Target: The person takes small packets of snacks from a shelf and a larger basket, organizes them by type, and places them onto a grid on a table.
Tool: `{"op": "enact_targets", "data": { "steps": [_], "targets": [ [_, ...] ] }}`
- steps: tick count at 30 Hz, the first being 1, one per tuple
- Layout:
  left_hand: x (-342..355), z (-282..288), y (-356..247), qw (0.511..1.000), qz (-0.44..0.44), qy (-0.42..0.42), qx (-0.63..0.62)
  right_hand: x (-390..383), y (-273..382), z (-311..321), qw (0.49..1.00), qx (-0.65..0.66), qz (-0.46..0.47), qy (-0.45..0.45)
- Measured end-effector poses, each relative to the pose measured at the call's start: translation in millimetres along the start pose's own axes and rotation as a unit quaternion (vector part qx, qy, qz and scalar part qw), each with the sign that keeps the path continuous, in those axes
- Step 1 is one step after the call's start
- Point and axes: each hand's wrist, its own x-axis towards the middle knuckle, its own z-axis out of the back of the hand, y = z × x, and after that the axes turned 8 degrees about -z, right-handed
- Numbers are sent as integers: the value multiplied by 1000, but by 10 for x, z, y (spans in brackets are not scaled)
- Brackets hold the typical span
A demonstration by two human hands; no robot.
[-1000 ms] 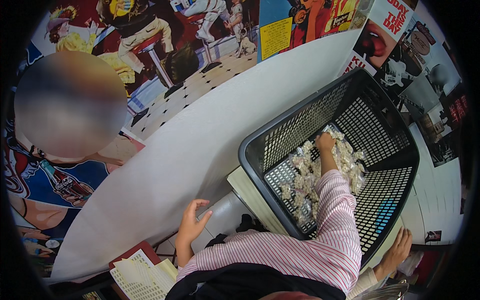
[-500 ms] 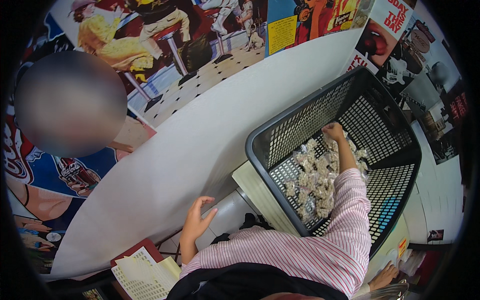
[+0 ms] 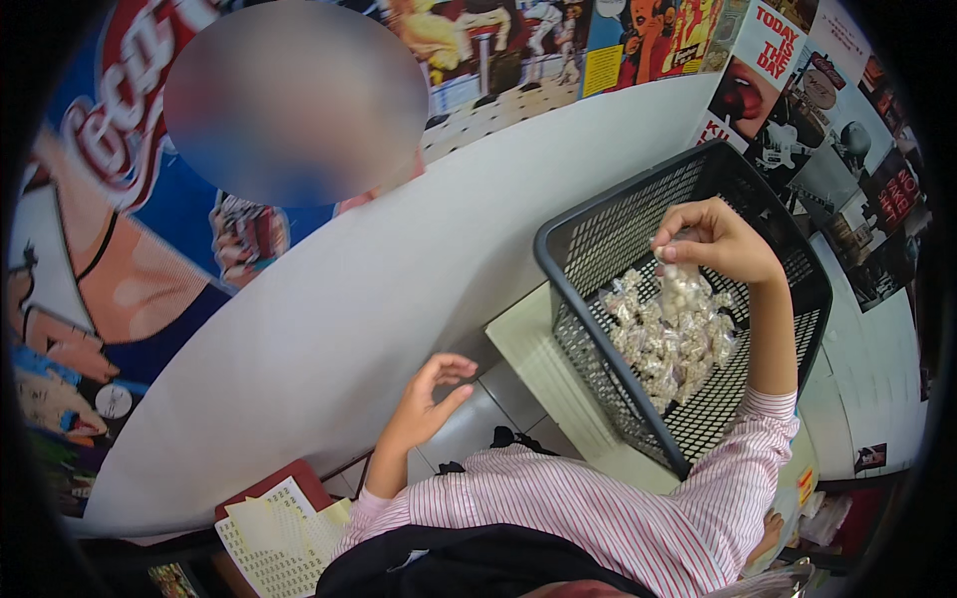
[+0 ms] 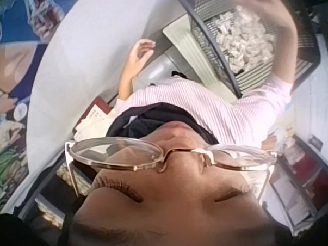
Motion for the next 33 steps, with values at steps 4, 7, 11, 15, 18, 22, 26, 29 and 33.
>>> {"op": "enact_targets", "data": {
  "steps": [4,7,11,15,18,22,26,29,33],
  "targets": [
    [-7,3,-332,987,-47,28,-150,111,438,-949,993,-38,116,-5],
    [-87,-54,-504,974,-79,11,-211,257,450,-1586,989,-10,146,11],
    [-394,62,-568,977,-72,-31,-198,385,448,-2158,990,30,116,69],
    [-724,327,-515,984,-83,-80,-135,504,645,-2462,982,-13,171,79],
    [-1002,474,-524,976,-102,-152,-117,504,962,-2631,942,-90,322,-7],
    [-1305,629,-588,954,-124,-243,-126,525,1315,-2817,907,-108,408,-2],
    [-1548,788,-602,951,-116,-268,-103,539,1409,-3076,912,-114,391,38],
    [-1654,856,-638,942,-111,-317,14,663,1127,-3362,934,-70,343,66],
    [-1725,920,-653,924,-80,-339,157,692,666,-3691,959,131,209,137]
  ]
}}
